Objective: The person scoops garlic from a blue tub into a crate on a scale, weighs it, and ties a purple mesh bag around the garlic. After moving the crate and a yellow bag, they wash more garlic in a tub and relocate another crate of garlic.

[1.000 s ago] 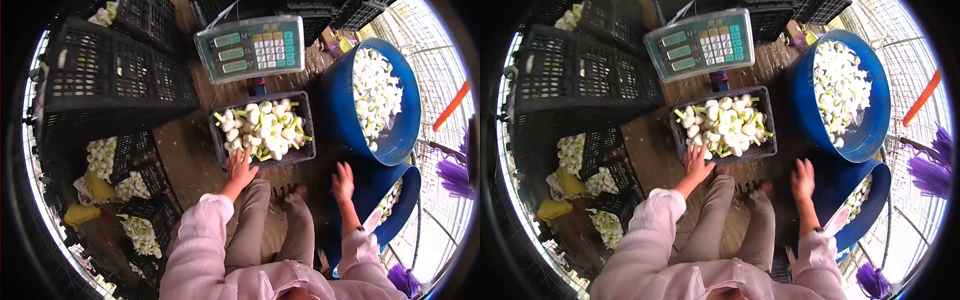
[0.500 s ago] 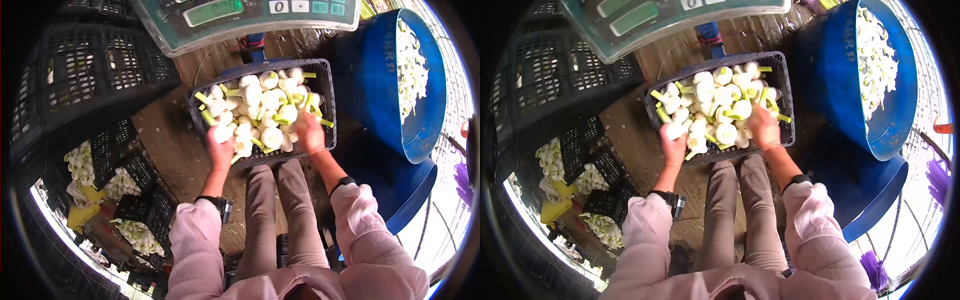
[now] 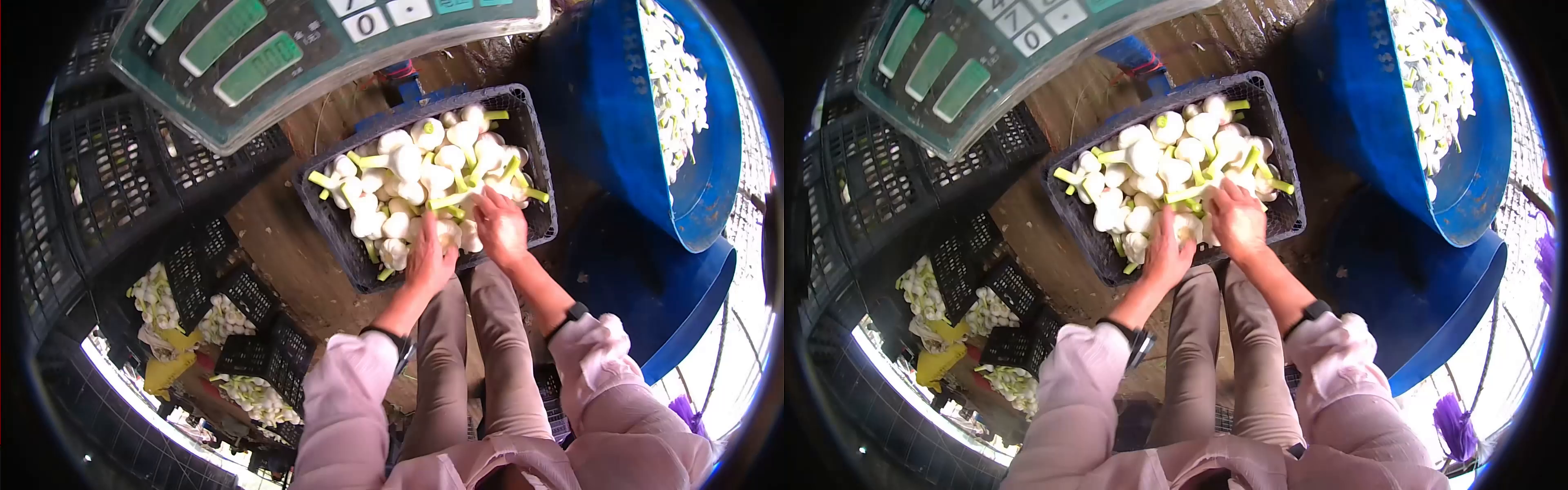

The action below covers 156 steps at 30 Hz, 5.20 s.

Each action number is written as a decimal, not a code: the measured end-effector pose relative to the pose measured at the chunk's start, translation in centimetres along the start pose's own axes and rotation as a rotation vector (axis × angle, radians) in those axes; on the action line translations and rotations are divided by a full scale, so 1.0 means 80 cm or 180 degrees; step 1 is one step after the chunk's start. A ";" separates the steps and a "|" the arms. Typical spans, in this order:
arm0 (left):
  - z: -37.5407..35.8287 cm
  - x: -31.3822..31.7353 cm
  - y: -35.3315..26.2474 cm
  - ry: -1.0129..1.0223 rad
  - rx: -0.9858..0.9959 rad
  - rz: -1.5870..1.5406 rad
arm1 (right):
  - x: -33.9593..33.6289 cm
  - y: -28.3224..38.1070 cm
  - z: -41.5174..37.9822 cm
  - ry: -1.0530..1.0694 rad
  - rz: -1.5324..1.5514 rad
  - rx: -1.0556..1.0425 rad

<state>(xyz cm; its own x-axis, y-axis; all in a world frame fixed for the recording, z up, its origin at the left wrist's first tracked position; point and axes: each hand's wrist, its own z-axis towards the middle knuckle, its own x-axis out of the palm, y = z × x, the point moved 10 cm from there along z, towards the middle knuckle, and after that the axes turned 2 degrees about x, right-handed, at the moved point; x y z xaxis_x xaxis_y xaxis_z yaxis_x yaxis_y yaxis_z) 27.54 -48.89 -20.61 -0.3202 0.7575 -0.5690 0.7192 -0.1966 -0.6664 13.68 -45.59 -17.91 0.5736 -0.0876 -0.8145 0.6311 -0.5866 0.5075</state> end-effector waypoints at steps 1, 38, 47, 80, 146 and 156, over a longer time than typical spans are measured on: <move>-0.011 -0.003 -0.012 0.0222 0.0379 0.0229 | 0.007 -0.024 -0.005 0.0454 -0.0042 0.0326; 0.018 -0.079 0.007 -0.0551 0.0621 0.1224 | -0.022 -0.037 0.009 -0.0506 0.1070 0.1126; -0.016 -0.096 0.087 -0.0542 -0.1007 0.1864 | 0.020 0.080 -0.034 -0.0112 0.1692 -0.0826; -0.004 -0.114 0.020 -0.2037 0.0111 -0.0391 | -0.018 -0.145 -0.046 0.0283 0.0507 0.1629; 0.136 -0.493 0.068 -0.2261 -0.0107 -0.0630 | -0.109 0.085 -0.148 0.0609 0.0133 0.1386; 0.362 -0.552 0.017 -0.1199 -0.0905 0.0364 | -0.018 0.187 -0.220 0.0946 0.0925 0.2282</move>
<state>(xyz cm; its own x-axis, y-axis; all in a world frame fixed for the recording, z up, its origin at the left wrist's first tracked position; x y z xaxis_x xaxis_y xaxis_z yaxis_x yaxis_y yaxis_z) 24.83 -100.61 -10.35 -0.3926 0.4524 -0.8007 0.8859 -0.0477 -0.4614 31.48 -40.09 -4.15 0.8400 -0.1573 -0.5192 0.0081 -0.9533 0.3020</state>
